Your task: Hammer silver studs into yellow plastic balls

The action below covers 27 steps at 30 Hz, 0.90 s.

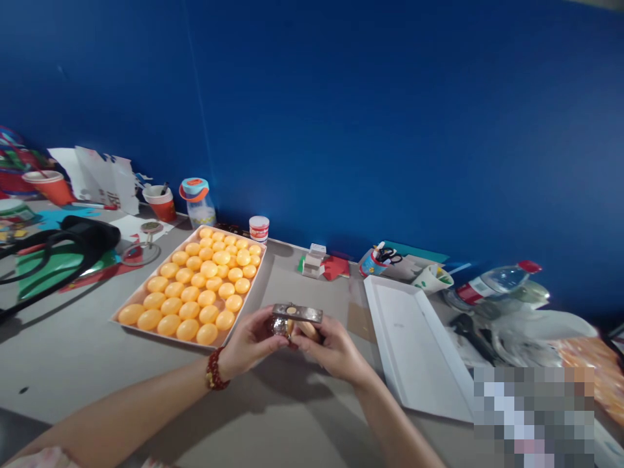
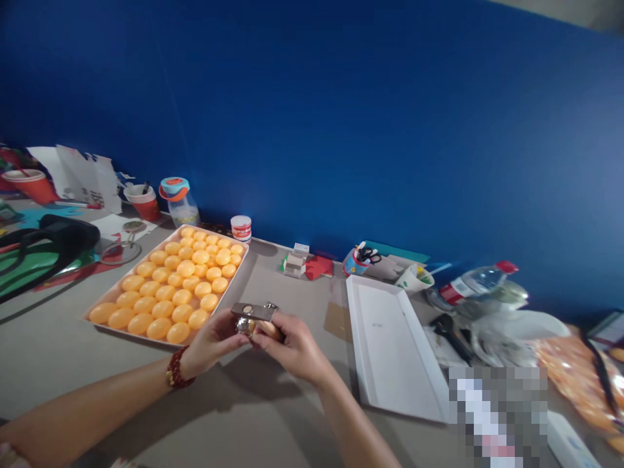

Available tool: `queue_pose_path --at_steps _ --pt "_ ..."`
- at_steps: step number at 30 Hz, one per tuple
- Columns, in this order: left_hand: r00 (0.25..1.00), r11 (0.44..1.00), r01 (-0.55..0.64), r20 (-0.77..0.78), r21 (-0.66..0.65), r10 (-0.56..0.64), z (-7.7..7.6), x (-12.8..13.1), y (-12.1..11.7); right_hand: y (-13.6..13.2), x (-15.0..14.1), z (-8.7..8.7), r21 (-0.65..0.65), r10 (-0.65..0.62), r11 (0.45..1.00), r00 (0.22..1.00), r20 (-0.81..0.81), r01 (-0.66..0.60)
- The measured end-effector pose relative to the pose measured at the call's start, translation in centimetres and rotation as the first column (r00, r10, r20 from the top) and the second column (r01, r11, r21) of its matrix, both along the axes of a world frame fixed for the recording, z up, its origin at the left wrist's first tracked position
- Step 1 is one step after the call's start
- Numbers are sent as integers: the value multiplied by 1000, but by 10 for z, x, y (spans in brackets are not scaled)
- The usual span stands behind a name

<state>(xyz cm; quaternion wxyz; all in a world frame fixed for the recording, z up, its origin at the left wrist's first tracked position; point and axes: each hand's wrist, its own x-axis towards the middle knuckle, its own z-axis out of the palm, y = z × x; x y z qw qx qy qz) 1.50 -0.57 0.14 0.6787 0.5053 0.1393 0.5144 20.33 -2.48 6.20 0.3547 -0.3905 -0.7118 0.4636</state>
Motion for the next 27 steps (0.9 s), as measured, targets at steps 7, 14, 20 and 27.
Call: queue_pose_path --at_steps 7,14,20,27 --pt "1000 1000 11 -7 -6 -11 -2 -1 0 0 0 2 -15 38 999 999 -37 -39" --pt "1000 1000 -12 -16 -22 12 -3 0 1 1 -1 2 -24 29 999 1000 -9 -29" --pt "1000 999 7 -9 -43 -7 -2 0 1 1 0 1 -28 33 999 999 0 -33" --pt "998 999 -51 -29 -12 51 -5 0 1 -1 -1 -3 -13 -8 1000 999 44 9"
